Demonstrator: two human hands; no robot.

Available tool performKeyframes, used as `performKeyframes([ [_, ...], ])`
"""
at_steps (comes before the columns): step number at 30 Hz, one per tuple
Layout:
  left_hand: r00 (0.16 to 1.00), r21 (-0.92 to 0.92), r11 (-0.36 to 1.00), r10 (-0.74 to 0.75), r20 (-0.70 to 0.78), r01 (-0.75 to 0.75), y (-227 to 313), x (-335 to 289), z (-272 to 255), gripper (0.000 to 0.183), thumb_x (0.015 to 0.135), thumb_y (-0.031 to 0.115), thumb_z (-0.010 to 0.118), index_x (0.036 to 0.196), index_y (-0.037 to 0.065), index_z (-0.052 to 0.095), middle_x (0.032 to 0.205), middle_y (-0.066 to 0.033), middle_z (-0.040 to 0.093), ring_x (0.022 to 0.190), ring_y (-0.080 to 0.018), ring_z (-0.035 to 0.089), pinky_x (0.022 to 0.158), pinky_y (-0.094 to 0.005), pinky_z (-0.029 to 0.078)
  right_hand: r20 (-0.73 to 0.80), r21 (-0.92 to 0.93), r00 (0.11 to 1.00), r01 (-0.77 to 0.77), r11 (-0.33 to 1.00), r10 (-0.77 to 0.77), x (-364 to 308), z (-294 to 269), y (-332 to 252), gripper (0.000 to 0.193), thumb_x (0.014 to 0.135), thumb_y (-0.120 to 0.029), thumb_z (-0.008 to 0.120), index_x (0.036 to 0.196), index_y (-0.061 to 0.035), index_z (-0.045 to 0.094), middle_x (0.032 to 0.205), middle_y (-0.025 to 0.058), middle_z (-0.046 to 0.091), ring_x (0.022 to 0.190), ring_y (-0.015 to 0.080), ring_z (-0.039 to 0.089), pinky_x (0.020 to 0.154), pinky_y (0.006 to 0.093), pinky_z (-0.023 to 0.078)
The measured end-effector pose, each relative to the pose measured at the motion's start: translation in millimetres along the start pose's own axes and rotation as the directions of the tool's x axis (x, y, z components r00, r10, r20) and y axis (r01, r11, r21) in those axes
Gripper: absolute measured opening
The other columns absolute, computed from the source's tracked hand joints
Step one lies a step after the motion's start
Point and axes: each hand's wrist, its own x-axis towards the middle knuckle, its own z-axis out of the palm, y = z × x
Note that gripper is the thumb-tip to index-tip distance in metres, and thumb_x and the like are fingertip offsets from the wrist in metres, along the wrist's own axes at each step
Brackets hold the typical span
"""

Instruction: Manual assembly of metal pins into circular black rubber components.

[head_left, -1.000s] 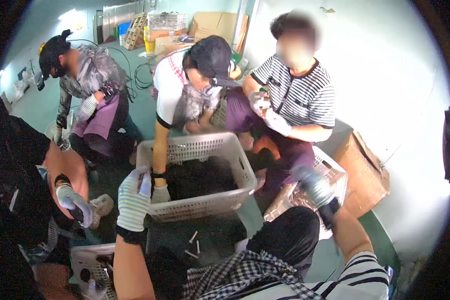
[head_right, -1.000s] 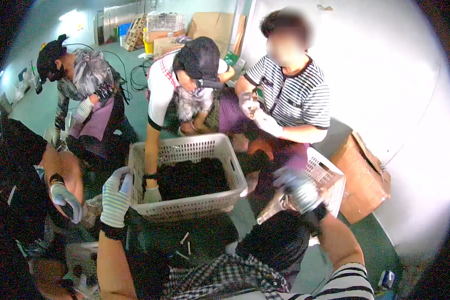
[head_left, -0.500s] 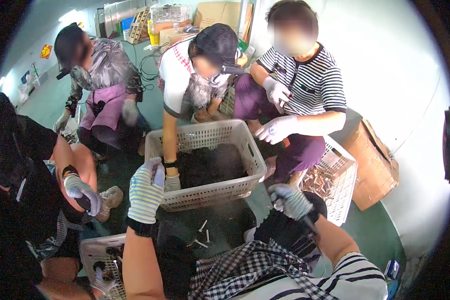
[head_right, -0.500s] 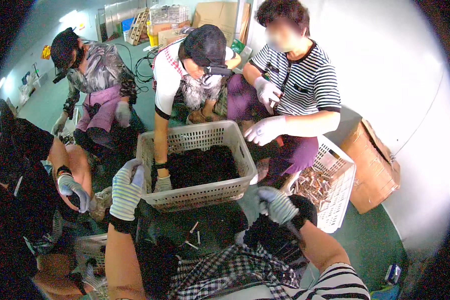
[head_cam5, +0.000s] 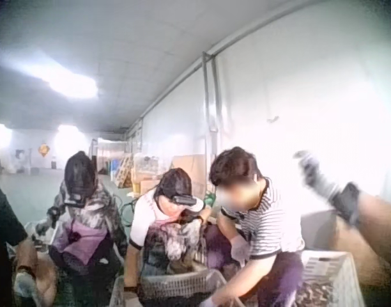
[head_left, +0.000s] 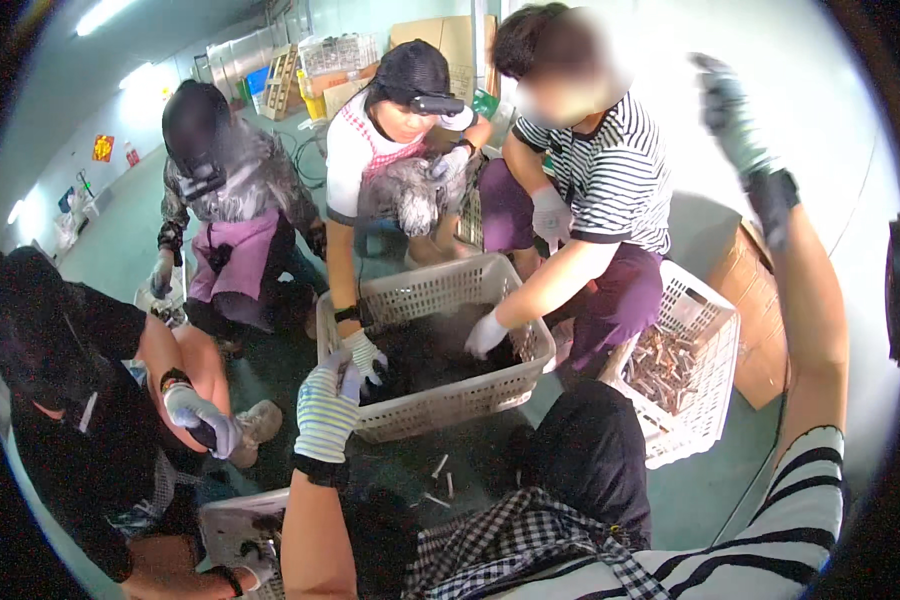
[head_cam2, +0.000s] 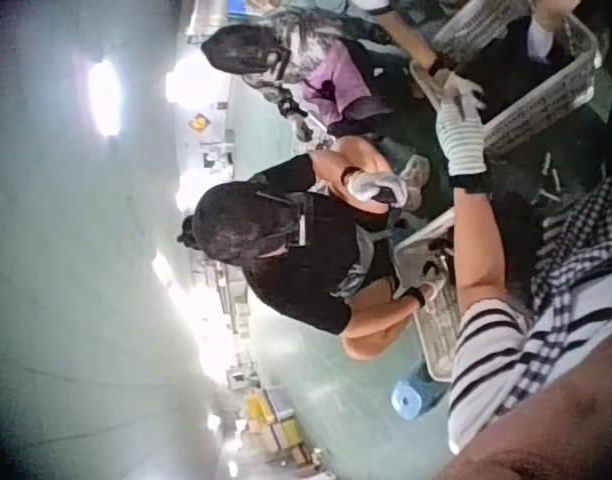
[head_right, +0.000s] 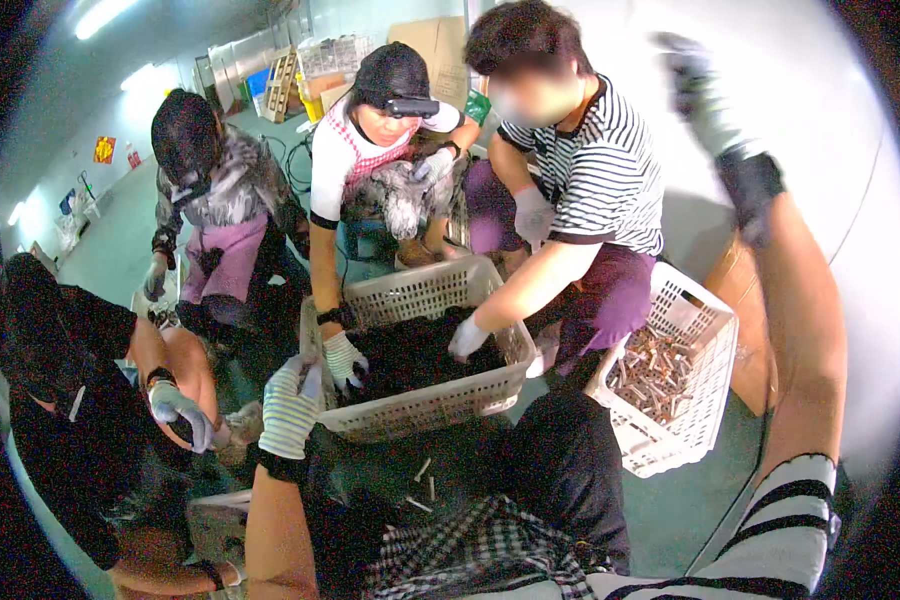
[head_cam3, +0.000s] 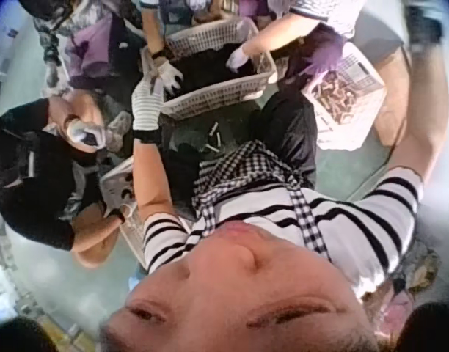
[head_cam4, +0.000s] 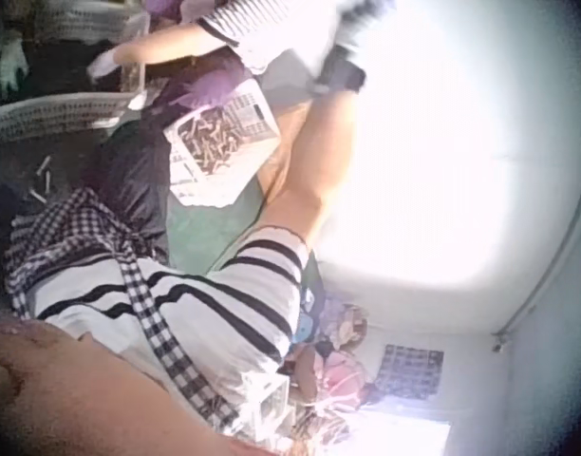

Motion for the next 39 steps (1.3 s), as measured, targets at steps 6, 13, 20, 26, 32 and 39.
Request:
performKeyframes([
  [6,0.999,0.019,0.999,0.047,-0.023,-0.047,20,10,7,0.019,0.087,0.01,0.057,0.101,0.001,0.064,0.084,-0.0176,0.066,0.075,-0.0271,0.065,0.07,-0.0343,0.051,0.946,-0.059,0.299,-0.214,0.975,0.123,-233,204,0,0.027,0.094,-0.028,0.052,0.109,-0.0088,0.064,0.081,0.0035,0.066,0.074,0.0114,0.063,0.07,0.0276,0.052],
  [13,1.0,-0.031,0.999,0.027,-0.004,-0.027,10,13,1,0.02,0.085,0.01,0.06,0.102,0.001,0.065,0.085,-0.0173,0.067,0.076,-0.0297,0.066,0.069,-0.0357,0.051,0.856,-0.232,0.163,-0.726,0.647,0.49,-275,273,59,0.022,0.093,-0.026,0.055,0.105,-0.0108,0.063,0.072,-0.0011,0.062,0.06,0.0064,0.056,0.056,0.0226,0.047],
  [20,0.999,-0.053,0.998,0.042,0.015,-0.042,6,13,8,0.02,0.083,0.006,0.061,0.102,0.0,0.064,0.088,-0.0179,0.067,0.081,-0.0312,0.066,0.072,-0.0365,0.053,0.88,-0.269,0.16,-0.609,0.746,0.448,-294,312,110,0.024,0.093,-0.025,0.054,0.105,-0.0059,0.063,0.079,0.005,0.065,0.069,0.0141,0.062,0.064,0.0267,0.05],
  [26,0.999,-0.049,0.999,0.021,0.027,-0.02,4,10,8,0.019,0.083,0.006,0.061,0.101,0.001,0.063,0.088,-0.0178,0.067,0.081,-0.0316,0.066,0.073,-0.0372,0.052,0.956,-0.17,0.264,0.157,0.973,0.125,-305,322,140,0.026,0.089,-0.029,0.051,0.099,-0.0068,0.06,0.088,0.0179,0.064,0.082,0.037,0.062,0.074,0.0451,0.05],
  [32,0.997,-0.023,0.997,0.075,0.004,-0.075,-14,8,17,0.018,0.083,0.006,0.061,0.1,0.001,0.063,0.085,-0.0167,0.067,0.078,-0.0295,0.066,0.071,-0.0367,0.052,0.981,-0.19,0.027,0.326,0.926,0.192,-307,331,147,0.028,0.087,-0.031,0.052,0.1,-0.007,0.059,0.085,0.018,0.063,0.083,0.0387,0.061,0.072,0.048,0.05],
  [39,0.988,0.195,0.98,-0.069,0.139,0.041,-64,21,42,0.021,0.084,0.017,0.059,0.1,0.004,0.065,0.088,-0.0189,0.067,0.083,-0.0332,0.065,0.076,-0.0391,0.051,0.916,0.166,0.332,0.19,0.968,-0.223,-303,344,118,0.02,0.085,-0.023,0.054,0.096,-0.0074,0.06,0.085,0.0156,0.063,0.082,0.0354,0.062,0.073,0.0442,0.05],
])
